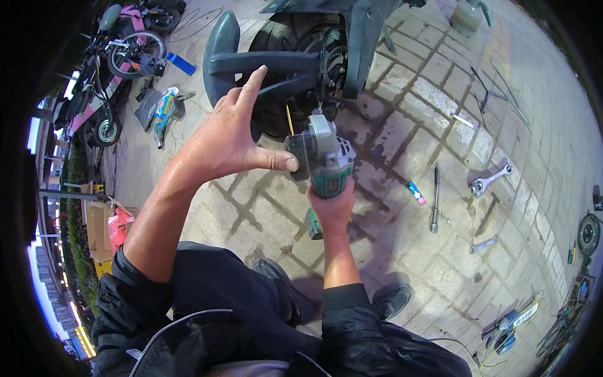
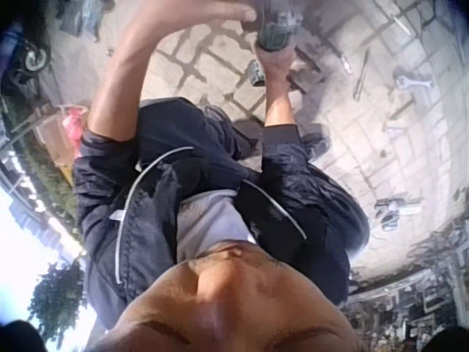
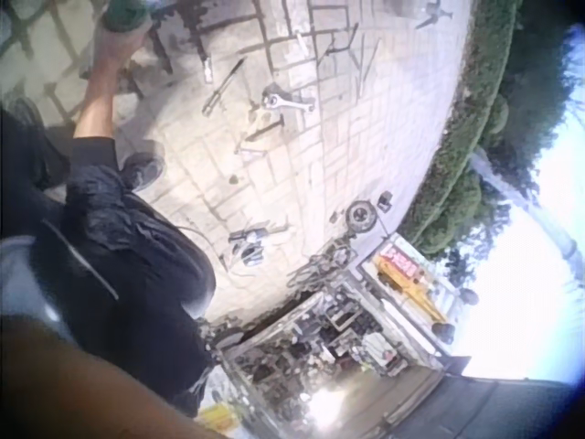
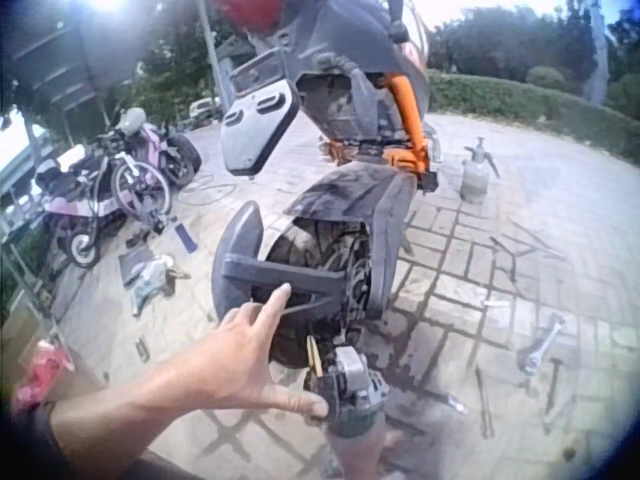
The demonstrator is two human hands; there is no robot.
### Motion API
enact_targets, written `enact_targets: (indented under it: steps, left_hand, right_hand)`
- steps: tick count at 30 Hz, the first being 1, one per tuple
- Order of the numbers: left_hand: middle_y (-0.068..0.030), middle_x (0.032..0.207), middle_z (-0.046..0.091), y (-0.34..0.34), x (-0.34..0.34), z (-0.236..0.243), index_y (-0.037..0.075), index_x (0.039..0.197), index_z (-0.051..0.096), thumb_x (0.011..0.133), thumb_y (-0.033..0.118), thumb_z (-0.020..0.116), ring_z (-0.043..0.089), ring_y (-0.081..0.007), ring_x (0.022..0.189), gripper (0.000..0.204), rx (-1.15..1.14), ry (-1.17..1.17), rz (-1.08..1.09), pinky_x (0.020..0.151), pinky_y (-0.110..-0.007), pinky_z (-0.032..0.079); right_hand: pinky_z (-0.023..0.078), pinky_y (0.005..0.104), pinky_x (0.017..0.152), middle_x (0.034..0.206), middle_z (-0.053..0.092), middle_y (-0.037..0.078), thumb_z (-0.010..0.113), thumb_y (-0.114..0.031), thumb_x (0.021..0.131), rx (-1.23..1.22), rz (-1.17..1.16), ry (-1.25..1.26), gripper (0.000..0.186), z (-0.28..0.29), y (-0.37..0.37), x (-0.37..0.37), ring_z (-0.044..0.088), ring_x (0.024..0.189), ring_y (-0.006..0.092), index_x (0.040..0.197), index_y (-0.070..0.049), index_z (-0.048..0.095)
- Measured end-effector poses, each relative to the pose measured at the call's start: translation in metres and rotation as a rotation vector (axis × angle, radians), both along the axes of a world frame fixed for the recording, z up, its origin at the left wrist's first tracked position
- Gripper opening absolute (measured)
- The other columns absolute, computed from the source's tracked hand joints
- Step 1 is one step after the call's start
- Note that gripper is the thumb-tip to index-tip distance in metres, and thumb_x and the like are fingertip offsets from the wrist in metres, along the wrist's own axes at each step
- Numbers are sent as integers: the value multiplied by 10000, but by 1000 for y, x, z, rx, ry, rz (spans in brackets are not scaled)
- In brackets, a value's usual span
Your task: The person cleans a small electrical component by hand, holds a power grinder, and aligns a mudguard on a scooter before coiling a cable.
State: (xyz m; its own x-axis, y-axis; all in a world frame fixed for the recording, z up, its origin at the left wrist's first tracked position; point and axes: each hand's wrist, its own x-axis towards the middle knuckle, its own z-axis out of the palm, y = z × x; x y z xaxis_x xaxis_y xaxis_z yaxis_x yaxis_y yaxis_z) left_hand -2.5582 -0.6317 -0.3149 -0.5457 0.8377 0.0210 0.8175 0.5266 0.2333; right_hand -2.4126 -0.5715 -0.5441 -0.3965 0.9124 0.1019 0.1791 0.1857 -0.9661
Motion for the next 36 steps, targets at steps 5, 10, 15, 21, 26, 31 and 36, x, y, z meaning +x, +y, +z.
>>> enact_targets:
  steps: [5, 10, 15, 21, 26, 31, 36]
  left_hand:
    - [-314, 1166, 533, 0, 2, 1, -27, 1505, 210, 497, 722, 834, 525, -463, 1154, 1402, 15, -1, 37, 994, -488, 429]
    - [-289, 1128, 551, 1, 4, 3, -27, 1503, 223, 512, 724, 823, 547, -445, 1113, 1381, -2, 24, 88, 963, -481, 445]
    - [-275, 1110, 552, 0, 3, -5, -29, 1502, 223, 488, 780, 793, 561, -427, 1083, 1417, 58, 40, 86, 921, -479, 463]
    - [-287, 1113, 558, -2, 0, -8, -38, 1499, 213, 501, 773, 793, 571, -440, 1075, 1410, 97, 43, 97, 925, -485, 473]
    - [-286, 1153, 555, -1, 0, -7, -46, 1499, 216, 525, 766, 785, 555, -432, 1119, 1390, 104, 2, 91, 934, -506, 467]
    - [-318, 1133, 556, -3, -2, -7, -51, 1494, 205, 554, 715, 810, 564, -456, 1098, 1355, 118, -27, 79, 950, -482, 466]
    - [-324, 1142, 555, -3, -3, -8, -58, 1490, 206, 557, 698, 818, 558, -459, 1112, 1348, 133, -33, 80, 965, -482, 459]
  right_hand:
    - [533, 415, 708, 879, 683, 191, 829, -203, 652, -27, 15, -3, 519, -3, 2, -2, 686, 821, 376, 1047, -31, 540]
    - [533, 413, 724, 892, 688, 191, 822, -194, 657, 1, 62, 16, 517, 3, 6, -2, 689, 824, 378, 1058, -21, 545]
    - [532, 404, 729, 903, 690, 188, 818, -188, 658, 4, 95, 37, 526, 0, 10, -1, 695, 838, 367, 1073, -15, 546]
    - [526, 413, 745, 921, 684, 194, 818, -191, 650, -36, 92, -7, 517, 10, 12, -2, 690, 847, 357, 1058, -11, 555]
    - [521, 415, 746, 917, 681, 186, 818, -177, 632, 8, 116, -6, 522, 4, 21, -4, 682, 844, 356, 1053, -13, 558]
    - [520, 418, 740, 898, 677, 183, 813, -161, 628, -16, 126, 12, 513, 5, 21, -7, 681, 831, 364, 1043, -12, 553]
    - [520, 418, 741, 897, 678, 184, 810, -160, 630, -35, 136, 9, 510, 8, 21, -8, 682, 831, 363, 1040, -7, 549]
